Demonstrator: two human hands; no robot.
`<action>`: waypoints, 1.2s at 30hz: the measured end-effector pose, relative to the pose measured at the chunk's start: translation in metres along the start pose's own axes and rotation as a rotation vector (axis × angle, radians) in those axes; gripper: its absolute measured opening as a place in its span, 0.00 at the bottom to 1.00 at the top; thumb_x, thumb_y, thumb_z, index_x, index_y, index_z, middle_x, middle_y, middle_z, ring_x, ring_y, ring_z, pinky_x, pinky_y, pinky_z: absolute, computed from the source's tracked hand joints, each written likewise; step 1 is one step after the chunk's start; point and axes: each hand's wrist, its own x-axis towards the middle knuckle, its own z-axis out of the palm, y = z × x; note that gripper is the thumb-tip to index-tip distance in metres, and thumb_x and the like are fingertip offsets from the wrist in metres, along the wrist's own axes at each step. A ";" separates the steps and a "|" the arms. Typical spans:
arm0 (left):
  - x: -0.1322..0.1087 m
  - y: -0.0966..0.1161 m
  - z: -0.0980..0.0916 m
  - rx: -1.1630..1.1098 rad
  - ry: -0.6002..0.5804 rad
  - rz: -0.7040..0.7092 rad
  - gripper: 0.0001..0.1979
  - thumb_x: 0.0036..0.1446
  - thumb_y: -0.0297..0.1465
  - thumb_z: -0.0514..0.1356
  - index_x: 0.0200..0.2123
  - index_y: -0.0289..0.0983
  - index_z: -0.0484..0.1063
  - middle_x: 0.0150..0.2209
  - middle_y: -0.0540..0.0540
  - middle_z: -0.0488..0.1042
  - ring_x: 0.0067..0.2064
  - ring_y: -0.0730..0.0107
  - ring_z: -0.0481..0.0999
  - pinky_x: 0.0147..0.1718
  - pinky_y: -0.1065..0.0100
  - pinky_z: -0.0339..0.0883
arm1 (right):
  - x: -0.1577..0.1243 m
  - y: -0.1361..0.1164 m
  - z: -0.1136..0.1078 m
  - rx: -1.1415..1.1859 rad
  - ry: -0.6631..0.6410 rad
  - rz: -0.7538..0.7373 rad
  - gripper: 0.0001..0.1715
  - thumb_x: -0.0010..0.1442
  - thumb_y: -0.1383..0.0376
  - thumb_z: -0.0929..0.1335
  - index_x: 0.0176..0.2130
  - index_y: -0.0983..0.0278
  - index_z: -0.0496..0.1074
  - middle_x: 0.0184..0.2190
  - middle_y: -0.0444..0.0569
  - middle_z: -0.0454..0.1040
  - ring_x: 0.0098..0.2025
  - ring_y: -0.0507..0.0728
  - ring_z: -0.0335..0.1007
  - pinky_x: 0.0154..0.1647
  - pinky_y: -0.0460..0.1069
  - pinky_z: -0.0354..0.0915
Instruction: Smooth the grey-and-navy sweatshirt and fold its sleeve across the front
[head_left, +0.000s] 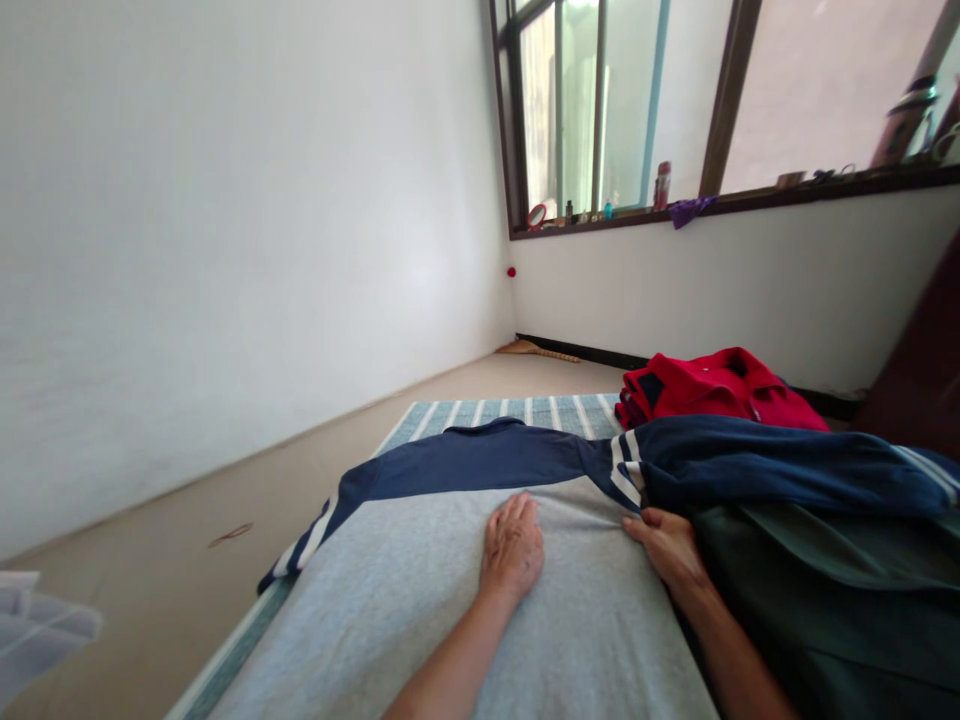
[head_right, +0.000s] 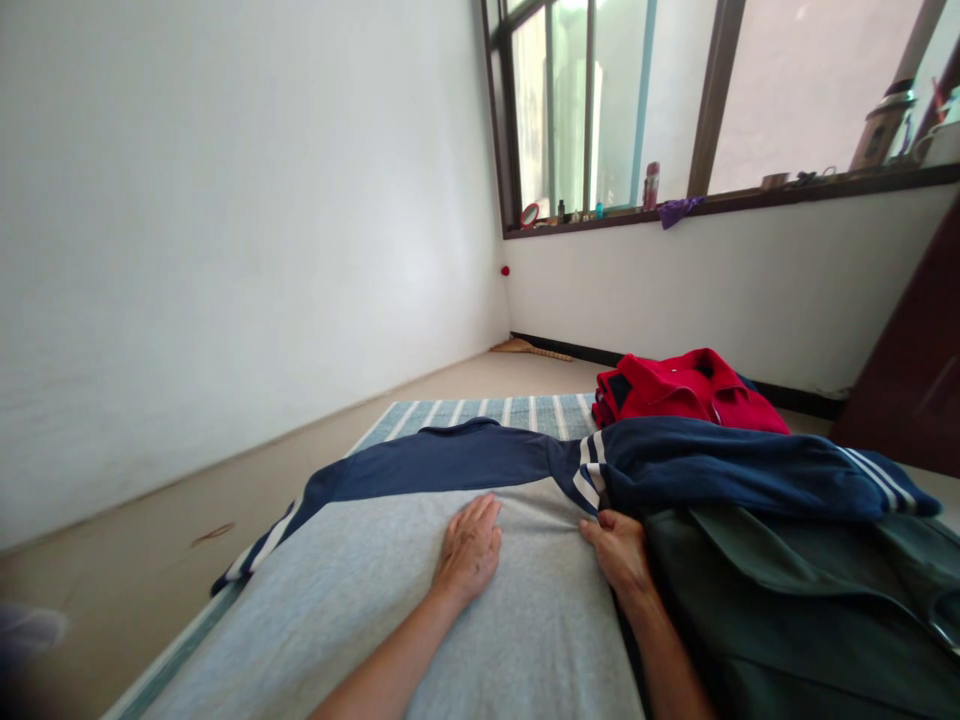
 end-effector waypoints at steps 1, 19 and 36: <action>0.000 -0.001 0.002 0.019 -0.006 0.006 0.22 0.60 0.29 0.48 0.57 0.37 0.64 0.62 0.45 0.61 0.63 0.67 0.56 0.62 0.62 0.46 | 0.001 0.002 0.001 -0.003 0.003 0.002 0.17 0.41 0.53 0.65 0.17 0.65 0.67 0.16 0.43 0.63 0.21 0.51 0.57 0.21 0.45 0.52; -0.002 0.000 0.010 0.151 -0.043 -0.010 0.24 0.63 0.30 0.43 0.61 0.38 0.57 0.65 0.44 0.54 0.67 0.64 0.47 0.63 0.52 0.38 | -0.003 0.002 -0.001 -0.557 0.000 -0.149 0.13 0.54 0.61 0.63 0.20 0.61 0.62 0.19 0.45 0.69 0.25 0.53 0.67 0.25 0.45 0.54; -0.004 0.005 0.003 0.130 -0.094 -0.016 0.24 0.64 0.31 0.42 0.62 0.38 0.54 0.66 0.44 0.51 0.67 0.64 0.45 0.63 0.52 0.37 | -0.019 -0.020 0.009 -0.365 -0.101 -0.654 0.14 0.58 0.60 0.63 0.41 0.63 0.72 0.37 0.50 0.75 0.39 0.56 0.72 0.41 0.46 0.65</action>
